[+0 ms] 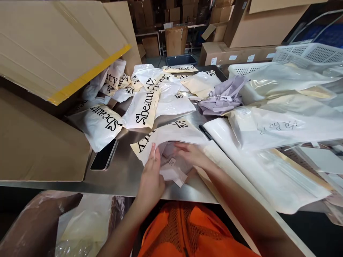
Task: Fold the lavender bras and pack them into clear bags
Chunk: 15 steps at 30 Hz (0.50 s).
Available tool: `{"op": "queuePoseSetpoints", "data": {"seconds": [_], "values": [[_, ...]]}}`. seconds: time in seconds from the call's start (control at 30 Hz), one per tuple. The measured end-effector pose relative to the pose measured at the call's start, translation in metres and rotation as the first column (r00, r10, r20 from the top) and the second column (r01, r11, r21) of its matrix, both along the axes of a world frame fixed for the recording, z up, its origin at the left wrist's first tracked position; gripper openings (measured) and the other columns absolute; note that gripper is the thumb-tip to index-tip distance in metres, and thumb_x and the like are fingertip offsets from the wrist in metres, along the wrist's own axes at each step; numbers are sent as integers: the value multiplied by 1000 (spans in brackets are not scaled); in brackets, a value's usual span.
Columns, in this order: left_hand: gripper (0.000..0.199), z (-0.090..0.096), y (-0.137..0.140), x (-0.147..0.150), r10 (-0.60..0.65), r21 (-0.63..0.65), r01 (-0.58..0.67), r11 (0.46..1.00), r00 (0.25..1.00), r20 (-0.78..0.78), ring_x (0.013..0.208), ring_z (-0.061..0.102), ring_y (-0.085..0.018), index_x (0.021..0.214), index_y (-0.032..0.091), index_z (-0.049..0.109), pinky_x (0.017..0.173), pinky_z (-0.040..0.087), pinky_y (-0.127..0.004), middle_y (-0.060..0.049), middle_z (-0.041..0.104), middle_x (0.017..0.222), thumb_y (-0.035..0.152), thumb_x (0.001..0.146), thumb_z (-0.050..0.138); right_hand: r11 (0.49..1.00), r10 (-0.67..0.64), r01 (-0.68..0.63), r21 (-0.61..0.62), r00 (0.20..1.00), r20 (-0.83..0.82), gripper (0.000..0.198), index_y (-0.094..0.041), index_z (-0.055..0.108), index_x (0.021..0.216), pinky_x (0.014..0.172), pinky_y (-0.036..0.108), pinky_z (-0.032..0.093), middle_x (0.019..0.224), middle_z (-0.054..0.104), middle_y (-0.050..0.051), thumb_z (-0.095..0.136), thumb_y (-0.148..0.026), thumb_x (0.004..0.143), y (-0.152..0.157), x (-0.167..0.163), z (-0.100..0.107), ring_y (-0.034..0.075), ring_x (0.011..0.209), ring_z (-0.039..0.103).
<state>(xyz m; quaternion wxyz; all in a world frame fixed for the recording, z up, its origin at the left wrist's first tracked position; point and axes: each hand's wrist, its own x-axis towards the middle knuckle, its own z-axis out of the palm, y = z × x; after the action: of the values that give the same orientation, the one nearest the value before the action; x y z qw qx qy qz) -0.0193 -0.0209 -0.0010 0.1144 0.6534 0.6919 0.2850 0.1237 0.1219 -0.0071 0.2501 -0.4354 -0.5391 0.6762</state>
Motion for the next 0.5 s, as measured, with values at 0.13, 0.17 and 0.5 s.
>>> {"op": "queuePoseSetpoints", "data": {"seconds": [0.13,0.17,0.5], "values": [[96,4,4,-13,63,-16,-62,998,998,31,148,20,-24,156,23,-2,112,39,-38,-10,11,164,-5,73,39,788,-15,-404,464,741,671,26,-16,72,89,87,46,49,95,70,14,58,-38,90,-39,57,-8,31,89,65],[97,5,5,-15,69,-23,-68,997,997,35,148,20,-24,156,23,-2,112,40,-38,-9,10,164,-4,73,40,693,-68,-547,470,600,797,32,-14,71,92,81,48,50,95,70,18,59,-44,89,-51,72,-15,34,87,65],[94,0,-2,-24,108,-57,-110,992,993,-39,148,22,-25,156,24,-4,105,47,-37,-9,9,164,-1,77,40,217,-266,-748,627,572,776,56,-13,43,145,112,63,21,150,39,20,32,-45,100,3,161,-77,35,142,33]]}}
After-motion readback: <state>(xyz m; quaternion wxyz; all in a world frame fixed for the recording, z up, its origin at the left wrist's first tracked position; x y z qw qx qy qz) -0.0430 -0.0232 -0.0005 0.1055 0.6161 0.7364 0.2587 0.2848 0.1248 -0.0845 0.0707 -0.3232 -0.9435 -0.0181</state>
